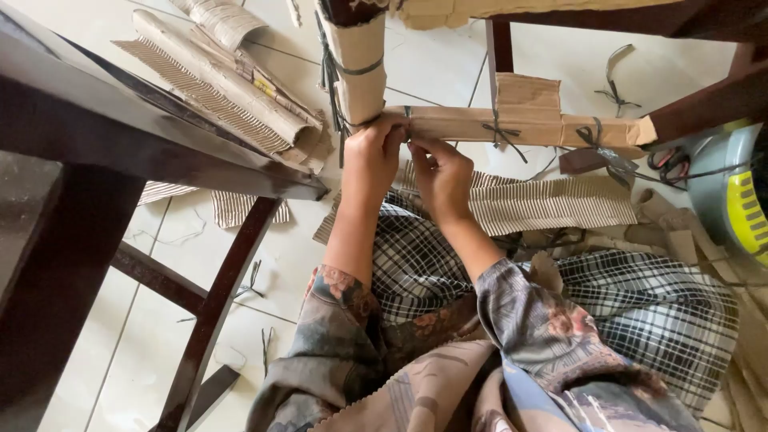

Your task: Wrapping wooden chair legs with protective cardboard and securing them with plastic ties.

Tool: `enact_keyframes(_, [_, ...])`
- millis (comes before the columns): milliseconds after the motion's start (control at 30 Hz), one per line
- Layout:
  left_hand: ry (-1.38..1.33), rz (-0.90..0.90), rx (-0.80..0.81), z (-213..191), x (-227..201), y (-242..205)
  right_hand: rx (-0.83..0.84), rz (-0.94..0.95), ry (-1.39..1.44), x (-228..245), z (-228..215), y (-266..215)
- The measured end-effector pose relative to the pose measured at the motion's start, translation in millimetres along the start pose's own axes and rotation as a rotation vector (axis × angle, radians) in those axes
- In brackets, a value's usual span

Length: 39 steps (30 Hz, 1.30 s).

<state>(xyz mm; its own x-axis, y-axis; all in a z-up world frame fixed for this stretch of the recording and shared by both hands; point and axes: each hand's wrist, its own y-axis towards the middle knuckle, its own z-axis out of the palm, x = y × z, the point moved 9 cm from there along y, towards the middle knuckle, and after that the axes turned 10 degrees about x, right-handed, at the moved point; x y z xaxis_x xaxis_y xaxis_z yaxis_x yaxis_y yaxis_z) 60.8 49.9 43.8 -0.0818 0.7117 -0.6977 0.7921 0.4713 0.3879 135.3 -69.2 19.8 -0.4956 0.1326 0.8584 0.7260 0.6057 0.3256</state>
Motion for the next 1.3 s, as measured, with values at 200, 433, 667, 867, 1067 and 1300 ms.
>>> enact_keyframes(200, [0.036,-0.012,-0.013,-1,-9,-10,-0.033,-0.01,0.04,-13,4,-9])
enact_keyframes(433, [-0.031,-0.141,0.2,15,-6,-15,-0.004,0.237,0.095,-6,-12,7])
enact_keyframes(667, [-0.066,-0.107,0.208,14,-13,-17,0.079,0.816,0.557,-74,23,-13])
enact_keyframes(867, [0.167,-0.039,0.001,13,-7,-14,-0.011,0.768,0.595,-111,53,-30])
enact_keyframes(1067, [0.158,-0.007,-0.016,11,1,-17,-0.033,0.681,0.874,-112,68,-36])
enact_keyframes(1300, [0.183,-0.001,-0.007,10,2,-14,0.014,0.548,0.967,-131,81,-31])
